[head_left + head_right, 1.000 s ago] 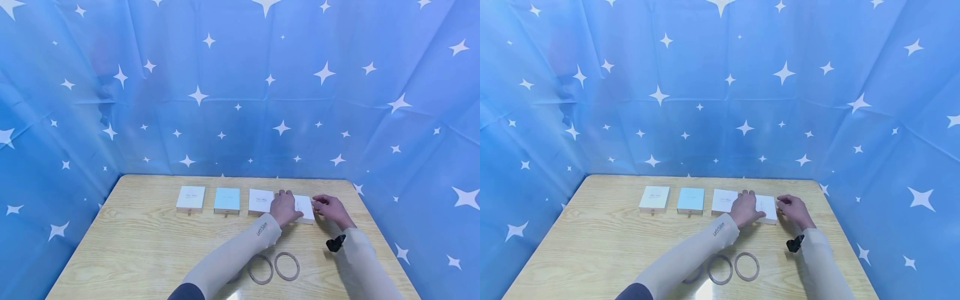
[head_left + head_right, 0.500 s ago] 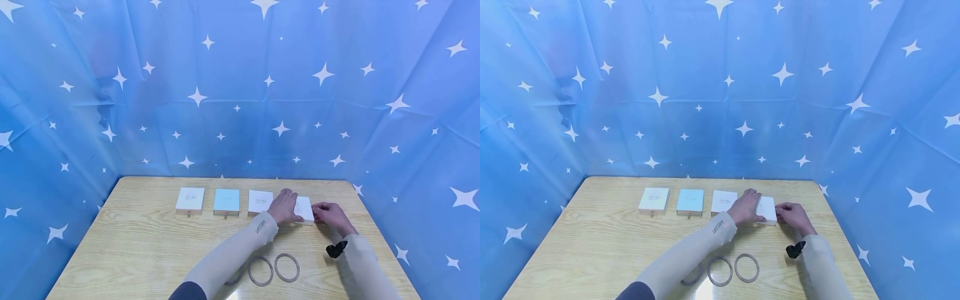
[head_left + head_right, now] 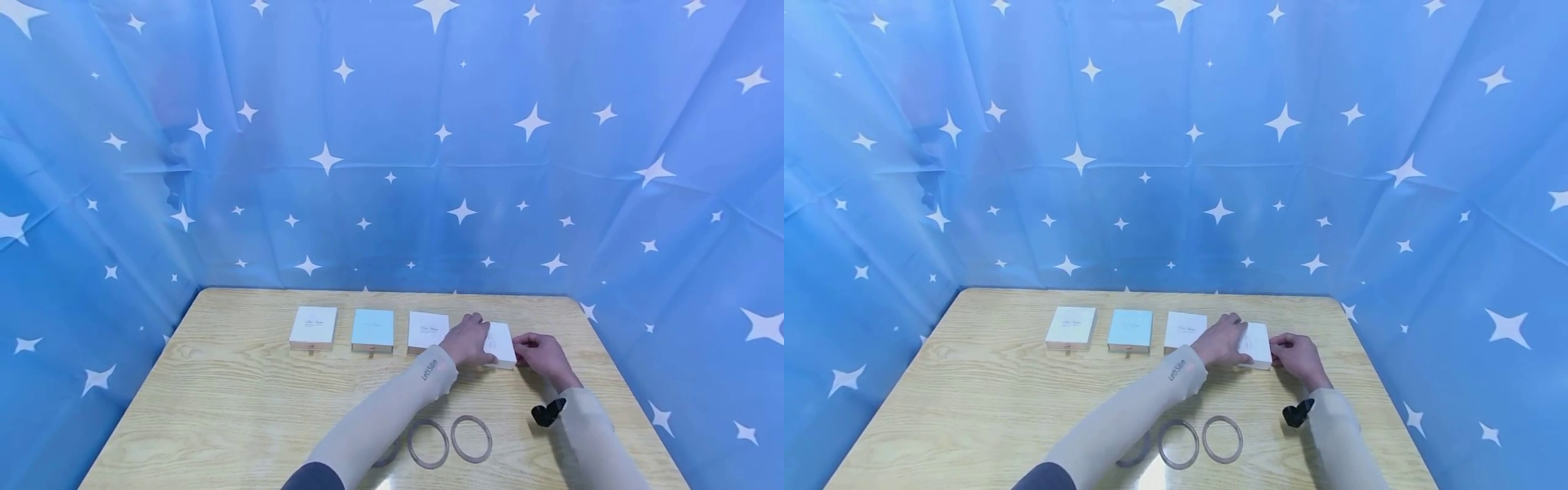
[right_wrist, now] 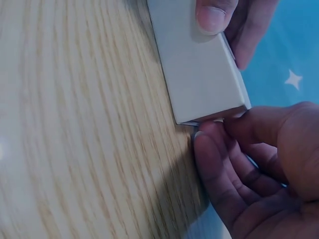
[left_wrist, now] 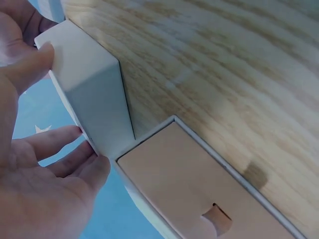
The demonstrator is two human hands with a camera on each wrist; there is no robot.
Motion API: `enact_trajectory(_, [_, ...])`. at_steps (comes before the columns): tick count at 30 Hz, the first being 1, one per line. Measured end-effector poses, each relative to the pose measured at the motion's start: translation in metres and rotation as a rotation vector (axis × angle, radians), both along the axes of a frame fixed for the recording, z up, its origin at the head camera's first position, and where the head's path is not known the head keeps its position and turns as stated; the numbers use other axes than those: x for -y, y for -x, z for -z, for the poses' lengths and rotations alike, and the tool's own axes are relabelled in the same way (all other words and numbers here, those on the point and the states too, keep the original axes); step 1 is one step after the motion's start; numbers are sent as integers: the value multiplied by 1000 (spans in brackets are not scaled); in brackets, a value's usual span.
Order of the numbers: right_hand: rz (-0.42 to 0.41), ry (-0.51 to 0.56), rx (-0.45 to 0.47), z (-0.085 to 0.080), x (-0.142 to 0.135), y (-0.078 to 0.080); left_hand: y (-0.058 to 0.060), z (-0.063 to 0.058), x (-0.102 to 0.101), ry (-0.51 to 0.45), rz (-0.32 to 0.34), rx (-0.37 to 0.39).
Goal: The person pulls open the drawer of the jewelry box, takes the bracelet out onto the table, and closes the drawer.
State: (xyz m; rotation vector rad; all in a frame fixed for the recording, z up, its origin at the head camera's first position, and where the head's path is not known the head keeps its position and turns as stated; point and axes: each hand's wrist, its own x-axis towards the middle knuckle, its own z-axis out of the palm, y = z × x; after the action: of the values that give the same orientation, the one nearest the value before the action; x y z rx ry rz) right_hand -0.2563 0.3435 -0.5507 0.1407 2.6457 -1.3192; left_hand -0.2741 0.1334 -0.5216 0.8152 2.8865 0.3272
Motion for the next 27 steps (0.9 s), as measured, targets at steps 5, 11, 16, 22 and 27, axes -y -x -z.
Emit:
enact_trajectory(5, [17,2,-2,-1,1,0,3,4,-2,10,1,0])
enact_trajectory(11, [9,-11,-10,1,0,2,4,5,-3,9,-2,-8])
enact_trajectory(16, [19,-20,-13,2,-2,3,4,4,-4,7,1,-10])
enact_trajectory(22, [21,-10,-15,3,-4,2,6,10,-4,11,2,-8])
enact_trajectory(27, [25,-30,-7,1,-6,1,6,10,-3,15,1,-12])
